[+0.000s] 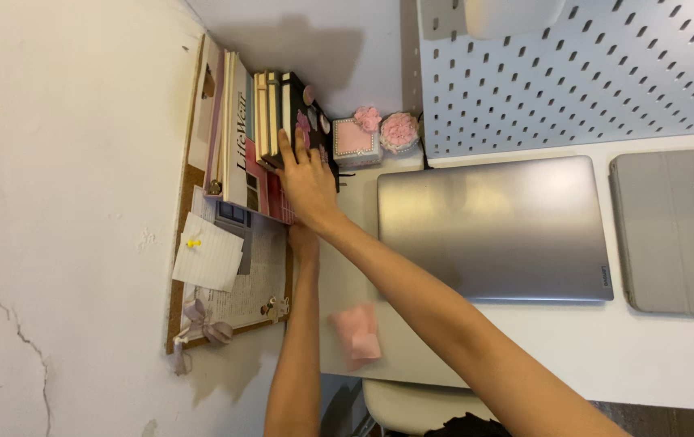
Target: The person organizes a desk area by placing a keyboard and a box into a drawer, arranging pens in a wall-mounted holder, and wiping the desk surface with a cloth. They also coil a power adapter cable and store it in the drawer.
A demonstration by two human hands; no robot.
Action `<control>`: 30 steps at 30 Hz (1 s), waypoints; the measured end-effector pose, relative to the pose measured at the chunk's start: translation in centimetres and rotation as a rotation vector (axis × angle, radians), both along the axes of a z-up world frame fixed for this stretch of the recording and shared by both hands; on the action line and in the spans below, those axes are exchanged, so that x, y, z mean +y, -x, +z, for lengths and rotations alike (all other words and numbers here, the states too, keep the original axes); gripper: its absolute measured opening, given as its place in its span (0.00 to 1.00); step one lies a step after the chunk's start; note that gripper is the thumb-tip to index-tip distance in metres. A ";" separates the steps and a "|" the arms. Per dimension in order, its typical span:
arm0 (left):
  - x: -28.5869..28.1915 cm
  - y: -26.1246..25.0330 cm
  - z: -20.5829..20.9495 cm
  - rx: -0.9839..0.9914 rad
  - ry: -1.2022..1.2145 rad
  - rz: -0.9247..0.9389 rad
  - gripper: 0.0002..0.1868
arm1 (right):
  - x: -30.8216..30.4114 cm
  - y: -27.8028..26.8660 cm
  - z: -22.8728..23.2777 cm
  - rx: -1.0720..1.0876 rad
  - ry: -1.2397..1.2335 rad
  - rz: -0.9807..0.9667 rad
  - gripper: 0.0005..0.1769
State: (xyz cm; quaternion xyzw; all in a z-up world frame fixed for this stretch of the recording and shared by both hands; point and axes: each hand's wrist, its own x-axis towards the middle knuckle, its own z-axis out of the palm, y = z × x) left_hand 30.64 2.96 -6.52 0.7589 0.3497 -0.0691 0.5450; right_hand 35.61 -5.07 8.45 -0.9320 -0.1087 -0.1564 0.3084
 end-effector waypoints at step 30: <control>2.0 3.3 3.7 -0.334 -0.514 -0.085 0.15 | -0.4 -2.6 0.4 -0.110 0.265 0.029 0.20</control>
